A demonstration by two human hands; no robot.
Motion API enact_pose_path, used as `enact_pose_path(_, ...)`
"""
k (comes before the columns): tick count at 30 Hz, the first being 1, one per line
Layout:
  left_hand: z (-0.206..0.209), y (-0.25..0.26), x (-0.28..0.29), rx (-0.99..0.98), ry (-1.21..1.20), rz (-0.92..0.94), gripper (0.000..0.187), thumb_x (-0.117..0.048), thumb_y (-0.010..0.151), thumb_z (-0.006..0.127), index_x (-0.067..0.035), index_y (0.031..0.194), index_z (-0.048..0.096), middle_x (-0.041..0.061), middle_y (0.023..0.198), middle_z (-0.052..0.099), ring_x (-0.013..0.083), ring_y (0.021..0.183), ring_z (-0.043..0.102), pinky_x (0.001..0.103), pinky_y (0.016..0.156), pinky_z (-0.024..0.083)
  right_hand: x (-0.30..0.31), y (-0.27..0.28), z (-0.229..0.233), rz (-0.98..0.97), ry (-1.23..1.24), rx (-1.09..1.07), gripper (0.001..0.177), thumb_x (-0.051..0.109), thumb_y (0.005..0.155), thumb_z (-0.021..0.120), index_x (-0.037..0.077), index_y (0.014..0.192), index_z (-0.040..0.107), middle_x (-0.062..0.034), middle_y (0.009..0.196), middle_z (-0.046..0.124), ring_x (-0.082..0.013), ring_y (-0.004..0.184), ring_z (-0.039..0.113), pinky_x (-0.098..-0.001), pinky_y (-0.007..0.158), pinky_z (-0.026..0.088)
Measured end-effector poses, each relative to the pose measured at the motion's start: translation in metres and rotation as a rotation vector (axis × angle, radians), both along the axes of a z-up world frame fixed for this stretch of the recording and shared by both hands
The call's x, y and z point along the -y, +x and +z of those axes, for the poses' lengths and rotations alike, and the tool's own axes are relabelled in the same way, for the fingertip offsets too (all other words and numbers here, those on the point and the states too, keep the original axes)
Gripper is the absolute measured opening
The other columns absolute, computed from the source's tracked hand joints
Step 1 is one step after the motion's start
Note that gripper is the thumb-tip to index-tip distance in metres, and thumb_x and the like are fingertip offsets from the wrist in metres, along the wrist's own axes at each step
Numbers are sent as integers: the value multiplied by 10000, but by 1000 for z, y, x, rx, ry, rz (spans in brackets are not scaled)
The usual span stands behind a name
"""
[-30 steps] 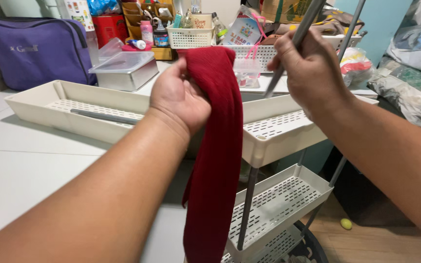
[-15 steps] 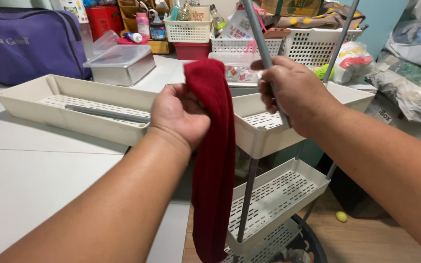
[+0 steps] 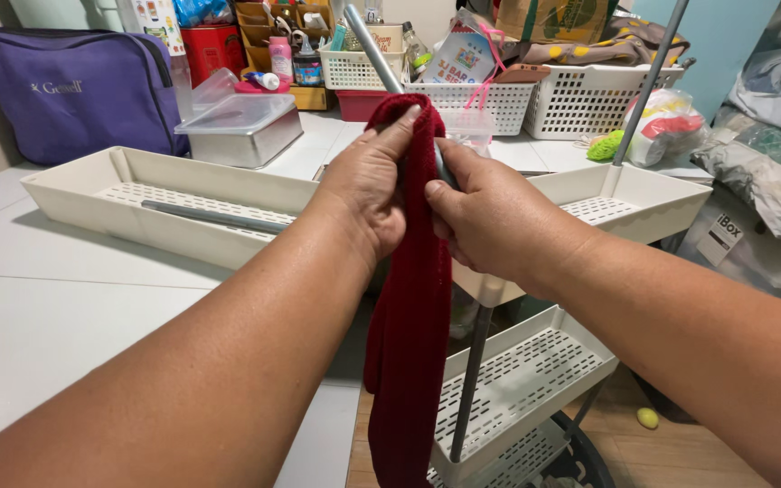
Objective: The person assembles a three-tier plastic shelf by inserting metal poles into the basket slots and wiping the poles with a red cloth. The person repeatedly inserts and removes the poles while cleaning them, then reinserts them into the baskets.
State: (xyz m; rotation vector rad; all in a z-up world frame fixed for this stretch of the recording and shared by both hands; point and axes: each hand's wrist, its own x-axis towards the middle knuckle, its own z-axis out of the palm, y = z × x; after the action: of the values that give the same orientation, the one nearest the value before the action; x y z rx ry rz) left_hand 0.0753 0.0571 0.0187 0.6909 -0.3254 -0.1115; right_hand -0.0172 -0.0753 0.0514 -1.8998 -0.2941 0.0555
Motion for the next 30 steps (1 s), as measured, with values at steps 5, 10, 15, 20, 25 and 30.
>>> enact_pose_path(5, 12, 14, -4, -151, 2, 67, 243, -332, 909, 734, -93, 915, 692, 80, 870, 749, 261, 775, 708, 484, 835, 608, -5, -8, 0, 12, -12, 13, 427, 179, 1014, 477, 254, 1433, 516, 28, 699, 499, -68, 561, 466, -238, 480, 431)
enact_pose_path(10, 20, 24, -25, -178, -19, 124, 279, -378, 921, 717, -100, 904, 709, 78, 866, 744, 257, 763, 697, 486, 851, 599, 8, -22, -1, 58, 94, -178, 236, 236, 996, 506, 152, 1185, 620, 18, 602, 436, -92, 430, 358, -254, 353, 241)
enact_pose_path(15, 13, 44, -47, -258, -39, 177, 290, -398, 901, 646, -118, 901, 722, 62, 887, 764, 261, 822, 712, 555, 849, 571, 28, -26, -5, 223, 142, -259, 198, 199, 998, 511, 112, 1128, 633, 21, 653, 473, -66, 451, 390, -225, 360, 254)
enact_pose_path(20, -21, 57, -68, -350, -251, 336, 161, -287, 951, 722, -126, 952, 718, 37, 972, 765, 223, 917, 708, 496, 968, 583, 44, -21, -6, -43, -107, -190, 248, 219, 982, 620, 162, 1214, 686, -6, 734, 573, -84, 540, 454, -248, 452, 358)
enact_pose_path(25, -30, 54, -80, -471, -234, 403, 162, -300, 938, 699, -142, 967, 722, 18, 989, 791, 199, 932, 716, 471, 947, 569, 66, -12, -2, -86, -265, 9, 229, 213, 914, 683, 41, 1062, 708, 10, 691, 583, -78, 548, 449, -247, 466, 386)
enact_pose_path(30, -24, 48, -84, -474, -246, 417, 161, -305, 939, 703, -152, 991, 708, 3, 1007, 767, 207, 942, 699, 487, 943, 564, 74, -5, -12, -17, -63, -166, 343, 333, 983, 587, 27, 996, 741, 10, 610, 520, -96, 480, 396, -256, 411, 333)
